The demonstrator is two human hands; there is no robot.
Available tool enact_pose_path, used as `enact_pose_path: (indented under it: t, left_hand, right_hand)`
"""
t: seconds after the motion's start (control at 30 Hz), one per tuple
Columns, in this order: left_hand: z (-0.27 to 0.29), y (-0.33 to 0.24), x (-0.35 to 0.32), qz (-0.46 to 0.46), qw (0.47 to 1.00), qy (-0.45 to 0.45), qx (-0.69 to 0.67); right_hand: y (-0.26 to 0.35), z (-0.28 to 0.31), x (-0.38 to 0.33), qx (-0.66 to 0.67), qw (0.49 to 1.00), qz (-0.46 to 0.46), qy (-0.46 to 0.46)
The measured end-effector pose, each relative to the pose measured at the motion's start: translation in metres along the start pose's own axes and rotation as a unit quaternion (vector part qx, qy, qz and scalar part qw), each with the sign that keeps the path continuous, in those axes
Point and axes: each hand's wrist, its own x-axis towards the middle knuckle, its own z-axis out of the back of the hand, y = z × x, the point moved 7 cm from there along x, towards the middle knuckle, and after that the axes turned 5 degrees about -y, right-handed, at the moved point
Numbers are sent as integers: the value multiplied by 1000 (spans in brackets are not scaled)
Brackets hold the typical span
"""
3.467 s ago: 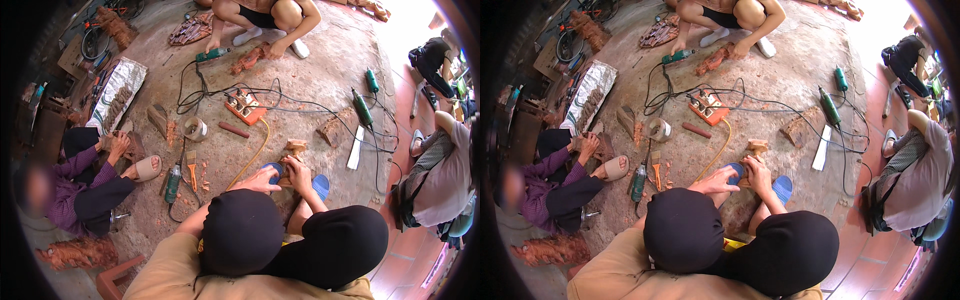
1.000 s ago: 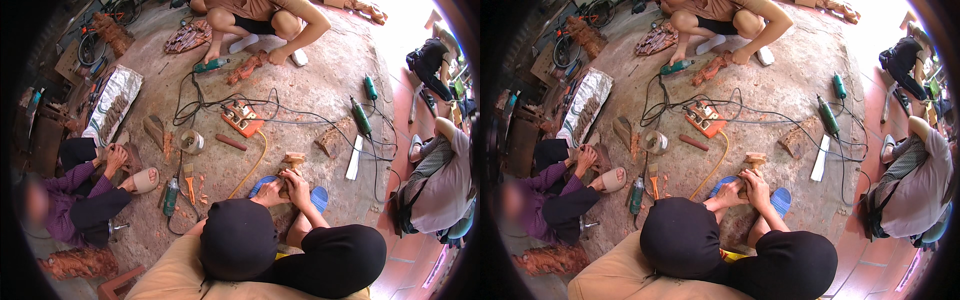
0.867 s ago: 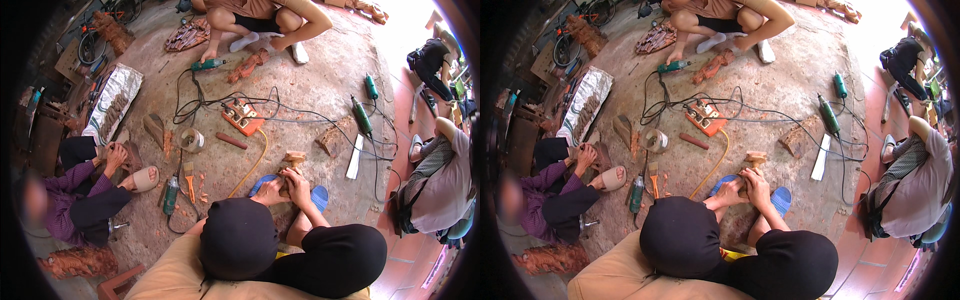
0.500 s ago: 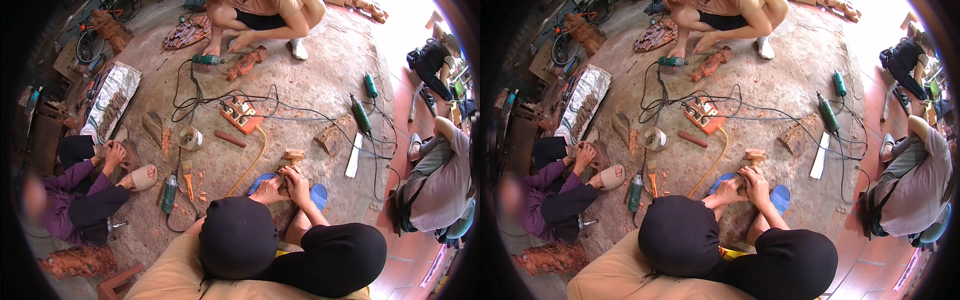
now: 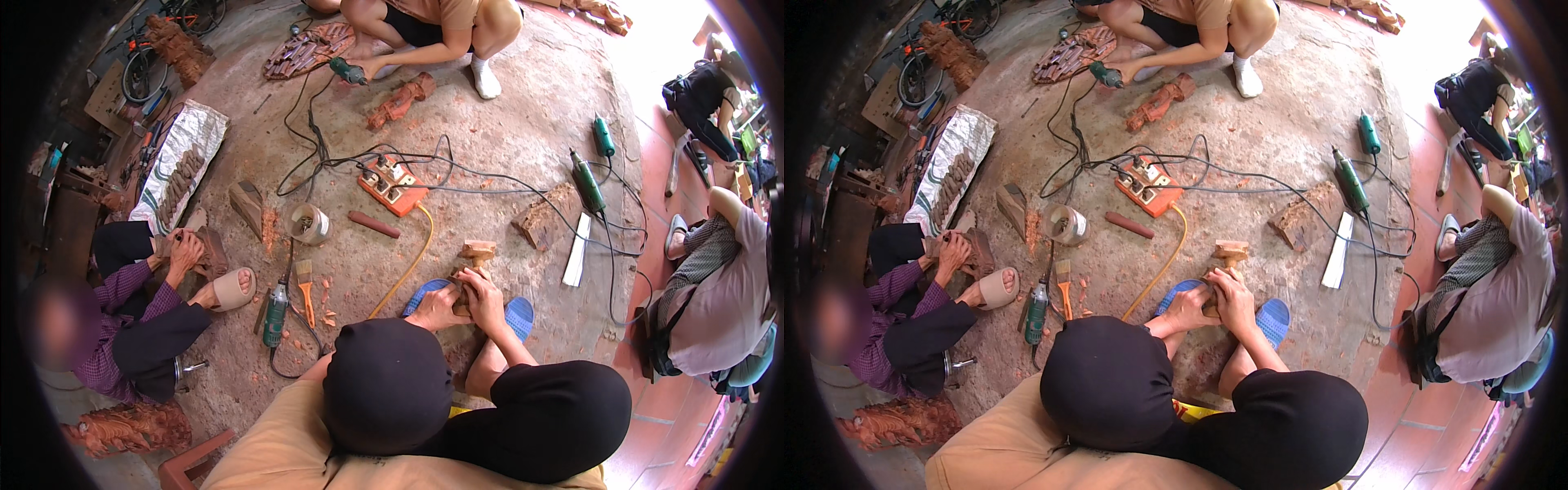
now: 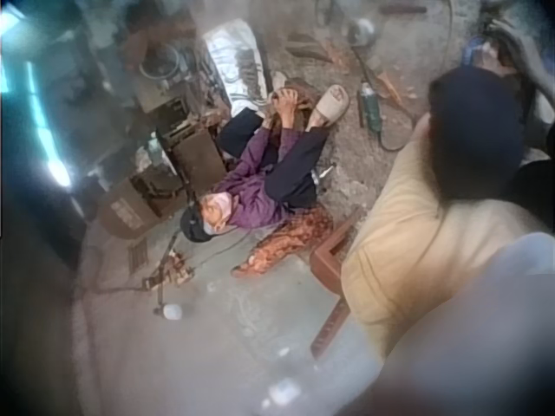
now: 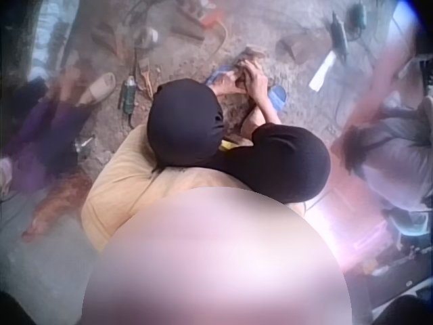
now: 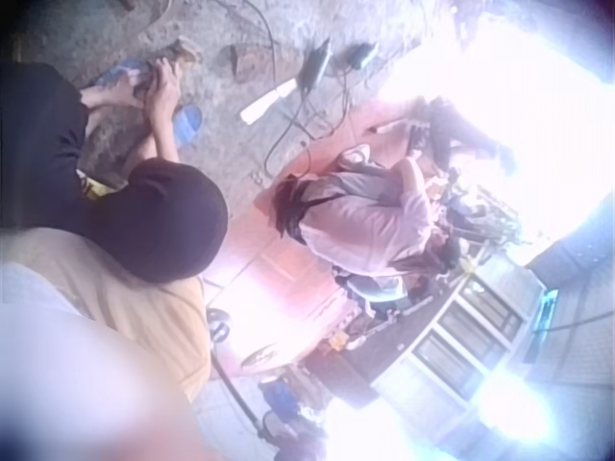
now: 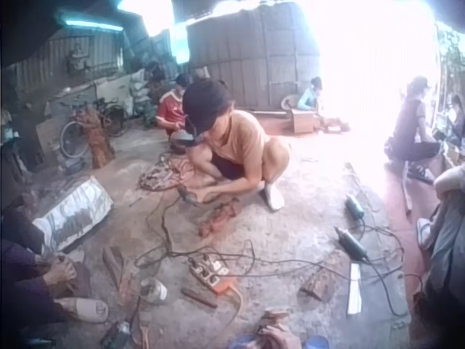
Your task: The person sits on the floor and carves a small wooden object using a chisel. They hold the wood steady with one hand and carefully remove material with the other, occasionally rotating the piece to access different sides.
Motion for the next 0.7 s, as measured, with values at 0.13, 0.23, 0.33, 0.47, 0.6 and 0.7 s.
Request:
enact_pose_path:
  t: [0.13,0.23,0.33,0.47,0.6,0.7]
  left_hand:
    - [3,5,-4,8,1000,5,1]
    - [2,4,-3,6,1000,9,0]
    - [3,2,-2,4,1000,11,0]
    - [6,-4,0,2,1000,-8,1]
    - [12,-5,1,-2,1000,-22,-16]
    - [16,-9,4,-16,999,-34,-29]
  right_hand:
    - [3,-3,0,4,1000,3,-2]
    - [3,-2,0,1,1000,5,-3]
    - [0,-4,0,6,1000,8,-4]
    - [-1,-4,-1,0,1000,10,0]
    - [4,-6,1,-10,999,30,18]
    - [10,-4,8,-39,996,52,66]
